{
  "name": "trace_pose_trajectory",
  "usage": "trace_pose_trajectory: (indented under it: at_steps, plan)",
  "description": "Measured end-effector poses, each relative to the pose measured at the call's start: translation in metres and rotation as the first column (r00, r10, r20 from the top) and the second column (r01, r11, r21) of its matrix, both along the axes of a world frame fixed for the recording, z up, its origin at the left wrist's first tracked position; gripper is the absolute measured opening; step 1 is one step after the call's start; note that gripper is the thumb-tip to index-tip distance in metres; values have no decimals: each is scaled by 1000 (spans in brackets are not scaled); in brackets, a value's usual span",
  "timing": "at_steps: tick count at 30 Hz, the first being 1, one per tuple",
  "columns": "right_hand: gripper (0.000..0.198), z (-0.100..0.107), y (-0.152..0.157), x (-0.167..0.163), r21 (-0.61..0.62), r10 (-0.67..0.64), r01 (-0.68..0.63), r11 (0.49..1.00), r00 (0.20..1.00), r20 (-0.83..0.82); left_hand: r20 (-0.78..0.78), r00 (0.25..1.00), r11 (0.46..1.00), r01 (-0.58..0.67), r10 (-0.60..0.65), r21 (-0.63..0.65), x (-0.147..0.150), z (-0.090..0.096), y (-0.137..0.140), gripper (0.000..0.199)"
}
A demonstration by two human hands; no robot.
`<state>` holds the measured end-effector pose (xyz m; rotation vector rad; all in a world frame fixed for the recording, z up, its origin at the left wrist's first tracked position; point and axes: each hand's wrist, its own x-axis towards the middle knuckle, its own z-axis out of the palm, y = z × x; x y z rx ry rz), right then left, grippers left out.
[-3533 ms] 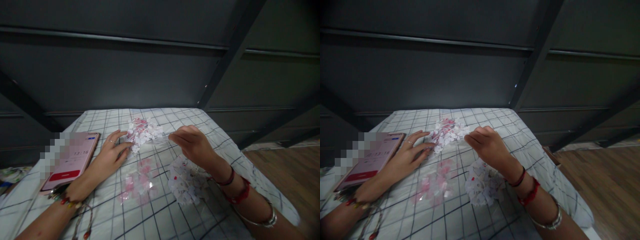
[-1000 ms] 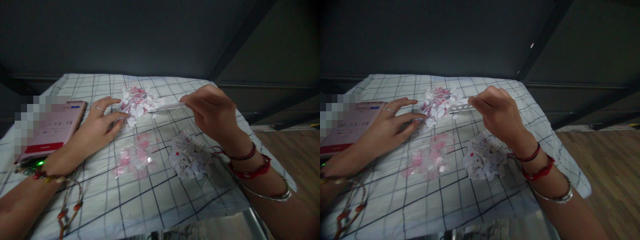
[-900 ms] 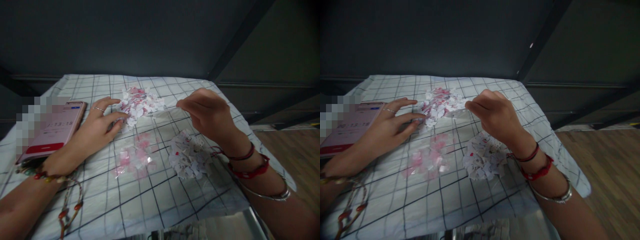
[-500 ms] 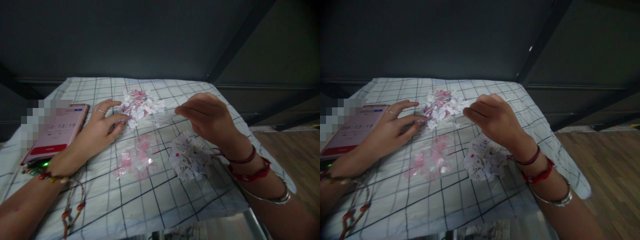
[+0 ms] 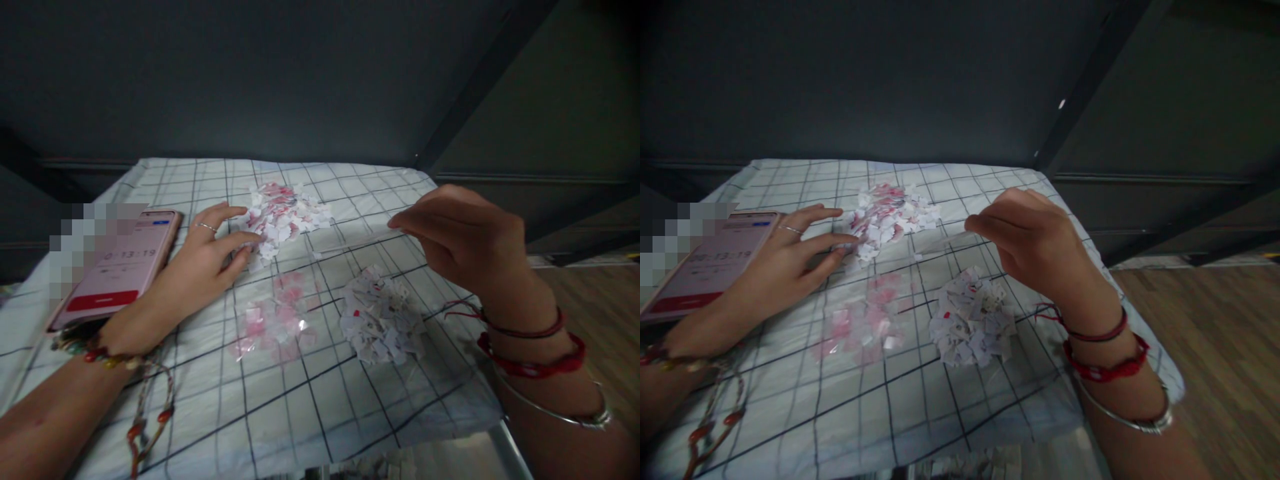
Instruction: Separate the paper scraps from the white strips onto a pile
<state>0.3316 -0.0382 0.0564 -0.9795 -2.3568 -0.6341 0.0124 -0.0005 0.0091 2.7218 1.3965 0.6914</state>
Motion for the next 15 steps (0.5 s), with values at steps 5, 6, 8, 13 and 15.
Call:
trace_pose_trajectory:
  at_steps: [5, 6, 8, 13, 15]
  plan:
    - [32, 3, -2, 6, -13, 31, -30, 999, 999, 31, 26, 1000, 1000, -1, 1, 6, -1, -1, 1, 29]
    - [32, 4, -2, 8, -13, 22, -21, 1000, 999, 24, 26, 1000, 1000, -2, 2, 6, -1, -1, 1, 30]
    - [33, 5, -3, 11, -2, 3, -3, 1000, 1000, -2, 24, 1000, 1000, -5, 4, 1, -1, -2, 1, 30]
    - [31, 8, -2, 13, 25, 65, -66, 998, 998, 16, 10, 1000, 1000, 1, -1, -8, -2, -1, 0, 32]
    - [28, 11, -3, 15, -49, 108, -108, 993, 994, -9, 4, 1000, 1000, 3, -3, -6, -2, 0, -1, 32]
